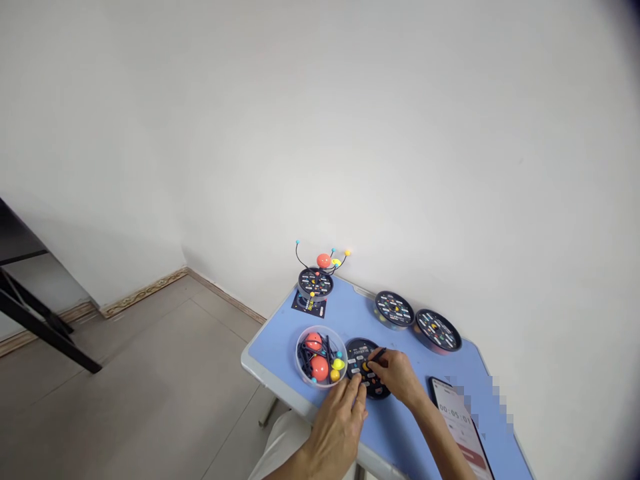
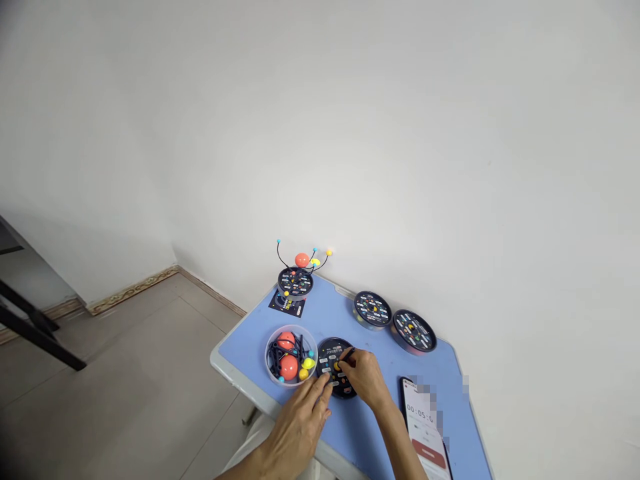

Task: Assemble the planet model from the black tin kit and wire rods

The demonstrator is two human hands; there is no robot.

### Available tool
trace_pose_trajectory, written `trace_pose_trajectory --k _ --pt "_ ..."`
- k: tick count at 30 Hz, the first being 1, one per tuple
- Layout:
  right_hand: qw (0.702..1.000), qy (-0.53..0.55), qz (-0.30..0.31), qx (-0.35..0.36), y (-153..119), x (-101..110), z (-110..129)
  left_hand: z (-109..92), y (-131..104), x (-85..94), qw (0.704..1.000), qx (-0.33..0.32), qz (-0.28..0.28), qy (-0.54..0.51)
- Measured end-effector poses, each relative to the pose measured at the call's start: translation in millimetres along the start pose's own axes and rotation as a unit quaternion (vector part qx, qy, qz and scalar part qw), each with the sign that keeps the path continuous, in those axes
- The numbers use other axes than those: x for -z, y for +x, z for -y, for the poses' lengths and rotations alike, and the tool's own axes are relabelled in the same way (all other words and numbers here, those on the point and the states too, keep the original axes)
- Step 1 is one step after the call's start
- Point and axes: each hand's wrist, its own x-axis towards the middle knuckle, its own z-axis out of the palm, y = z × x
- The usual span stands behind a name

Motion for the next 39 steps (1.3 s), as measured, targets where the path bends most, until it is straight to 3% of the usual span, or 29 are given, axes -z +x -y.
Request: trace_pose_trajectory --k 4,9,21,33,39 --pt "1.000 0.016 0.008 0.003 1 -4 -8 0 -3 -11.1 1.000 0.003 -0.004 0.010" --pt "1.000 0.013 0.019 -0.003 -1 -10 -12 3 -2 -7.6 1.000 -0.009 -0.008 0.002" --pt "0.979 -0.201 -0.025 -0.008 -9 -14 -2 -2 -3 -10.8 1.000 0.012 -0.026 -0.005" --pt "0.958 -0.271 -0.075 -0.056 -17 -27 14 -1 -3 -22.0 0.999 0.020 -0.036 -0.002" --pt "0.969 -0.232 -0.075 -0.023 -22 -7 18 2 -2 -18.6 0.999 0.011 -0.046 -0.002"
